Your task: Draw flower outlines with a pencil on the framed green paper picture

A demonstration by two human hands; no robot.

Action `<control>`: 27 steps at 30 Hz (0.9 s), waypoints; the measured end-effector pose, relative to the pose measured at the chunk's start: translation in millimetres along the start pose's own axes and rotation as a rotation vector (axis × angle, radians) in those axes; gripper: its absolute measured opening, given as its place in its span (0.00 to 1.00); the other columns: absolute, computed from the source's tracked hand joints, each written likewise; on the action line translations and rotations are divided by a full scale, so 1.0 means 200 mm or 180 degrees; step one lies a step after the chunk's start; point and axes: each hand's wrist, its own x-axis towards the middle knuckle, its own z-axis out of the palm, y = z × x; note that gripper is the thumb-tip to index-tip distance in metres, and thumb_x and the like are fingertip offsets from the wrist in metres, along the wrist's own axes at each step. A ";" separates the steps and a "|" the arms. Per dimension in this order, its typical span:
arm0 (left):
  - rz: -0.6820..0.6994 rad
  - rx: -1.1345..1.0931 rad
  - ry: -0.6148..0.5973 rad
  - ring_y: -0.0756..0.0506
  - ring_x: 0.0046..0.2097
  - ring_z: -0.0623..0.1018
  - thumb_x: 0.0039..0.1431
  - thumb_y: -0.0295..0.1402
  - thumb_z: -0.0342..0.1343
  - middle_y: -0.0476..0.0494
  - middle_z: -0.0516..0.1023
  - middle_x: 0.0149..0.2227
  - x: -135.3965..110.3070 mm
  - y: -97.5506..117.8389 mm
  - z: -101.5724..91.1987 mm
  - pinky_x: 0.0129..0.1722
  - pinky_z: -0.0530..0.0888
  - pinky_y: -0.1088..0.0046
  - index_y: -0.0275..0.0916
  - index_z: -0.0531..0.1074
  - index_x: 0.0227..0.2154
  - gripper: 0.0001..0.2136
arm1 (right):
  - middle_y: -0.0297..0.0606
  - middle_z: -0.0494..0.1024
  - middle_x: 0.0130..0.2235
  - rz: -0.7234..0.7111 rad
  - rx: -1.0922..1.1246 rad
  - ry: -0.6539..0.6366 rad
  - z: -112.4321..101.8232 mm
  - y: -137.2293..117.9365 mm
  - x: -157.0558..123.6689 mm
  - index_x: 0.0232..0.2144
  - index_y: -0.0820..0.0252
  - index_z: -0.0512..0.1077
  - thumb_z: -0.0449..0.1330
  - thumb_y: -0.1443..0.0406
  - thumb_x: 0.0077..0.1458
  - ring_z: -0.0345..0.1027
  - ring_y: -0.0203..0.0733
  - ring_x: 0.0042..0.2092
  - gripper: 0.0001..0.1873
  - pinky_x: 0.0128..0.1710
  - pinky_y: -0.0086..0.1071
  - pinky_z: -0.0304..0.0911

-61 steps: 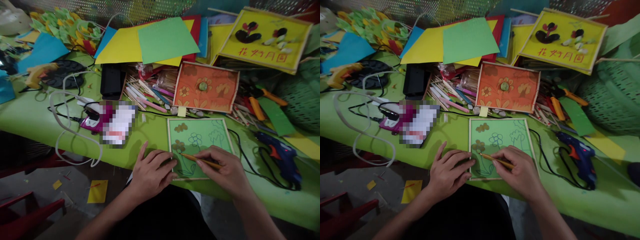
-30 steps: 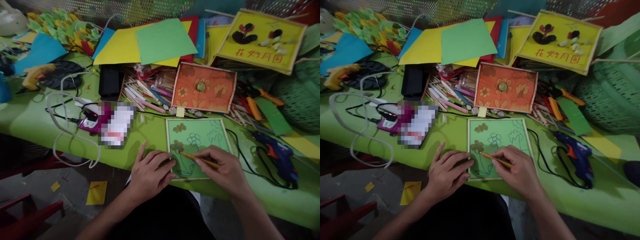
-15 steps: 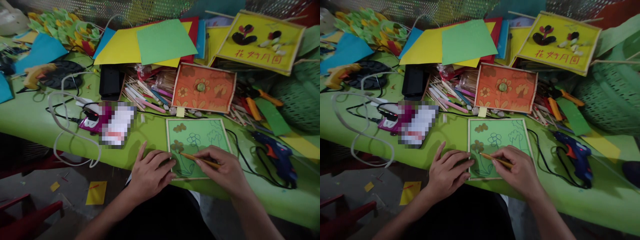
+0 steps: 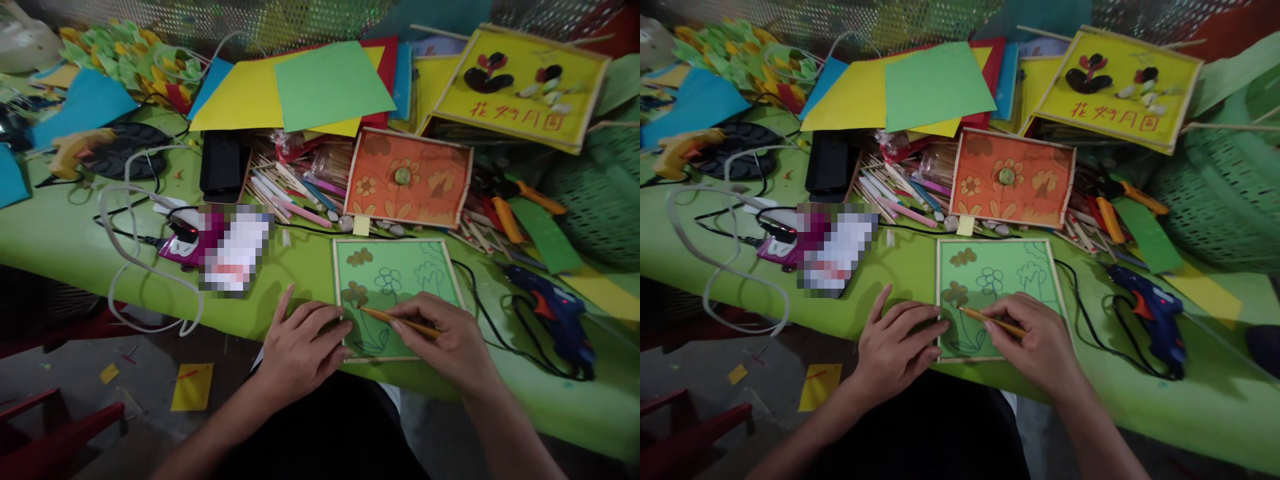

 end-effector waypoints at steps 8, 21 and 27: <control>-0.0013 0.0031 0.0004 0.46 0.50 0.81 0.70 0.38 0.57 0.50 0.84 0.49 0.00 0.00 0.00 0.76 0.48 0.52 0.48 0.81 0.48 0.10 | 0.35 0.81 0.34 0.0029 -0.0022 0.0033 0.01 0.01 0.00 0.38 0.53 0.78 0.62 0.62 0.64 0.78 0.44 0.35 0.04 0.34 0.34 0.71; -0.0010 -0.0010 0.0008 0.46 0.50 0.81 0.71 0.38 0.56 0.51 0.84 0.49 0.00 0.00 0.00 0.77 0.43 0.50 0.47 0.81 0.48 0.10 | 0.37 0.81 0.34 0.0056 0.0002 -0.0057 0.01 0.01 0.00 0.37 0.54 0.78 0.62 0.63 0.64 0.77 0.44 0.35 0.05 0.34 0.34 0.70; 0.0004 0.0010 0.0013 0.46 0.49 0.81 0.69 0.38 0.57 0.51 0.84 0.49 0.00 0.00 0.00 0.77 0.43 0.50 0.47 0.81 0.48 0.10 | 0.37 0.82 0.34 0.0023 0.0023 0.0048 0.01 0.00 0.01 0.38 0.54 0.78 0.62 0.62 0.63 0.78 0.44 0.35 0.05 0.34 0.34 0.71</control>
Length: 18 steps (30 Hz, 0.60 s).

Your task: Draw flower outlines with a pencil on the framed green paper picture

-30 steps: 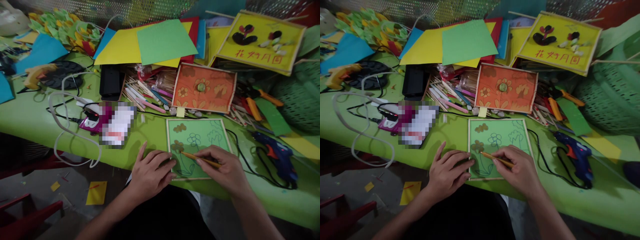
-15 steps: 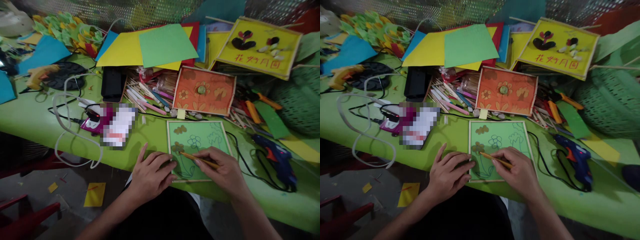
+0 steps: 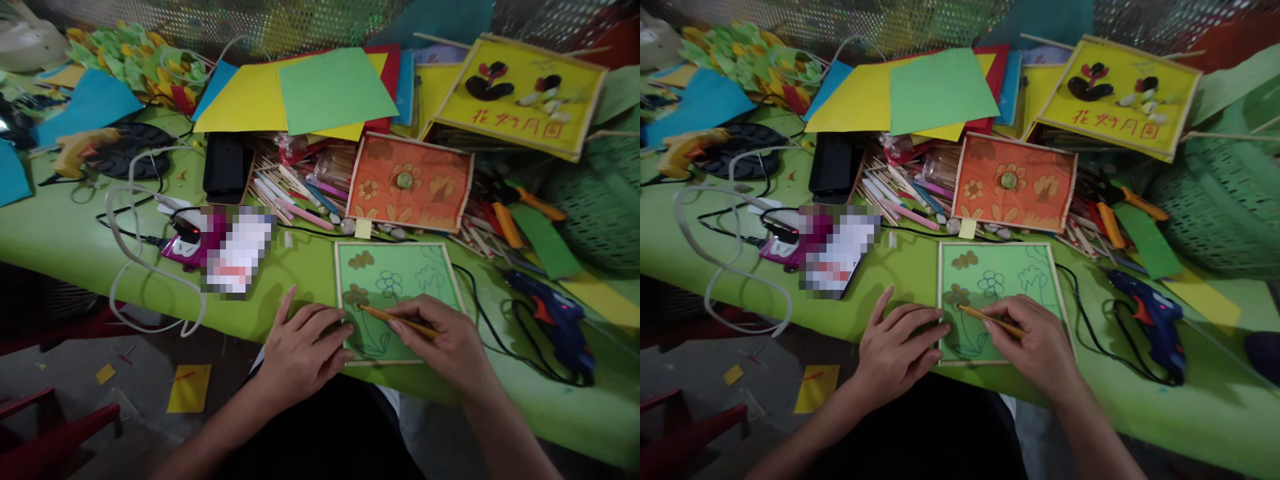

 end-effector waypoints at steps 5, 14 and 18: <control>0.0004 0.0011 0.0005 0.46 0.49 0.81 0.70 0.38 0.57 0.50 0.84 0.49 0.00 0.00 0.00 0.77 0.43 0.49 0.47 0.81 0.48 0.10 | 0.36 0.82 0.33 -0.0074 -0.0010 -0.0103 -0.01 0.00 0.00 0.36 0.54 0.79 0.62 0.64 0.63 0.77 0.43 0.33 0.05 0.33 0.33 0.70; -0.0029 0.0004 -0.0044 0.46 0.50 0.81 0.71 0.39 0.56 0.50 0.84 0.49 0.00 0.00 0.00 0.77 0.42 0.50 0.47 0.81 0.48 0.11 | 0.36 0.82 0.34 -0.0040 0.0046 -0.0061 0.00 0.00 0.01 0.38 0.54 0.78 0.63 0.62 0.63 0.78 0.44 0.34 0.04 0.34 0.34 0.71; -0.0020 0.0045 -0.0035 0.46 0.49 0.81 0.69 0.38 0.58 0.50 0.84 0.49 0.00 0.00 0.00 0.77 0.44 0.49 0.48 0.81 0.48 0.10 | 0.36 0.82 0.34 -0.0092 0.0019 -0.0057 0.01 -0.01 0.01 0.37 0.54 0.79 0.62 0.63 0.63 0.78 0.44 0.35 0.05 0.35 0.34 0.71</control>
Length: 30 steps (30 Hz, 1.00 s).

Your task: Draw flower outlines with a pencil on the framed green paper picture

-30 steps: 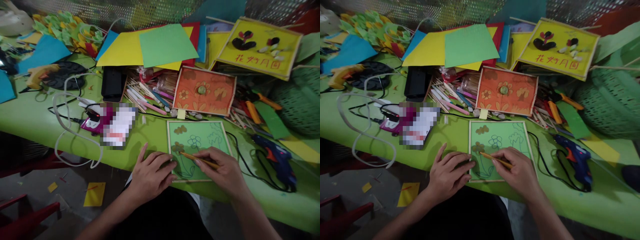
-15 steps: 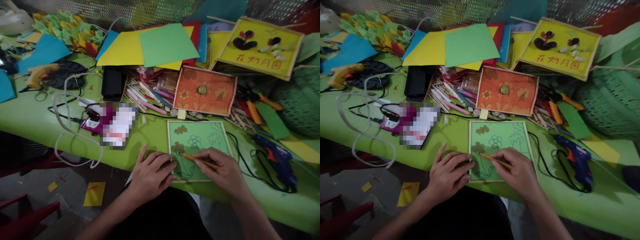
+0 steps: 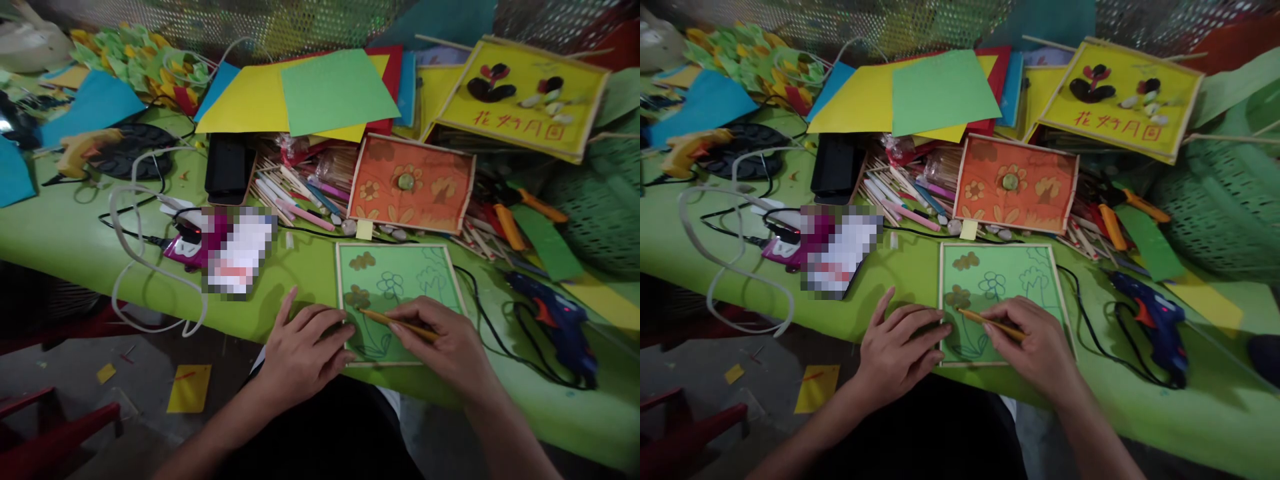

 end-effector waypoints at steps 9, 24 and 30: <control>-0.0010 -0.0036 -0.0007 0.46 0.50 0.81 0.72 0.39 0.54 0.51 0.84 0.49 0.00 0.01 0.00 0.77 0.42 0.49 0.47 0.81 0.48 0.11 | 0.35 0.82 0.34 -0.0045 -0.0029 0.0006 0.00 -0.01 0.00 0.37 0.54 0.79 0.63 0.63 0.63 0.78 0.43 0.34 0.04 0.34 0.33 0.71; 0.0006 -0.0052 0.0022 0.46 0.49 0.81 0.71 0.38 0.56 0.51 0.84 0.49 0.01 0.00 0.00 0.77 0.43 0.50 0.46 0.81 0.47 0.10 | 0.36 0.81 0.35 -0.0074 -0.0106 0.0034 0.01 -0.01 0.00 0.38 0.54 0.77 0.62 0.63 0.65 0.78 0.43 0.36 0.04 0.36 0.34 0.70; -0.0011 -0.0051 0.0035 0.46 0.49 0.81 0.70 0.39 0.56 0.51 0.84 0.50 0.00 0.00 0.00 0.77 0.44 0.50 0.48 0.80 0.48 0.10 | 0.35 0.81 0.35 -0.0003 -0.0014 0.0096 0.01 0.02 -0.02 0.39 0.53 0.78 0.62 0.63 0.64 0.78 0.43 0.35 0.04 0.35 0.34 0.70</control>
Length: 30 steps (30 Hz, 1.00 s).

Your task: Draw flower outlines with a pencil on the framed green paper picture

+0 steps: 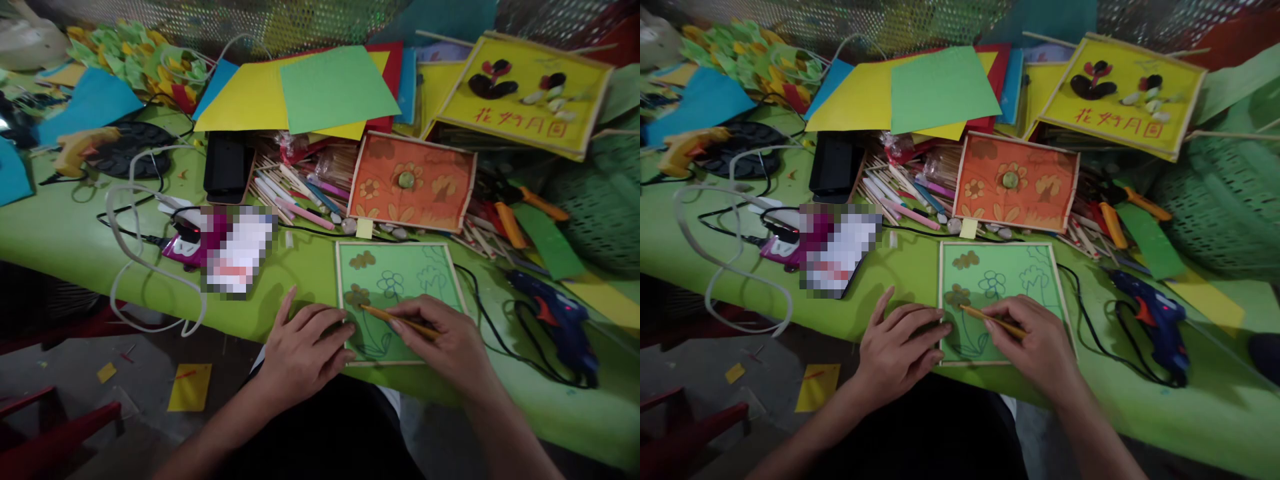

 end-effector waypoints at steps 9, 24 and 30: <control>0.0027 0.0042 0.0002 0.47 0.49 0.81 0.70 0.39 0.56 0.51 0.84 0.49 0.00 0.00 0.00 0.77 0.44 0.50 0.47 0.81 0.48 0.10 | 0.35 0.81 0.35 0.0015 0.0012 -0.0053 0.00 0.00 0.00 0.38 0.53 0.78 0.63 0.62 0.64 0.78 0.44 0.35 0.04 0.35 0.35 0.70; 0.0026 -0.0003 -0.0021 0.46 0.50 0.81 0.71 0.39 0.56 0.52 0.84 0.50 0.00 0.00 0.00 0.77 0.42 0.50 0.46 0.81 0.48 0.11 | 0.35 0.80 0.33 0.0024 0.0012 -0.0146 -0.02 -0.02 0.01 0.36 0.54 0.79 0.62 0.64 0.63 0.76 0.42 0.34 0.05 0.33 0.33 0.68; 0.0027 -0.0037 0.0025 0.46 0.50 0.81 0.71 0.40 0.56 0.51 0.84 0.49 0.01 0.00 0.00 0.77 0.43 0.51 0.46 0.81 0.47 0.10 | 0.36 0.82 0.35 0.0212 0.0027 -0.0022 -0.02 0.01 -0.01 0.38 0.54 0.79 0.63 0.62 0.63 0.78 0.43 0.35 0.05 0.35 0.34 0.70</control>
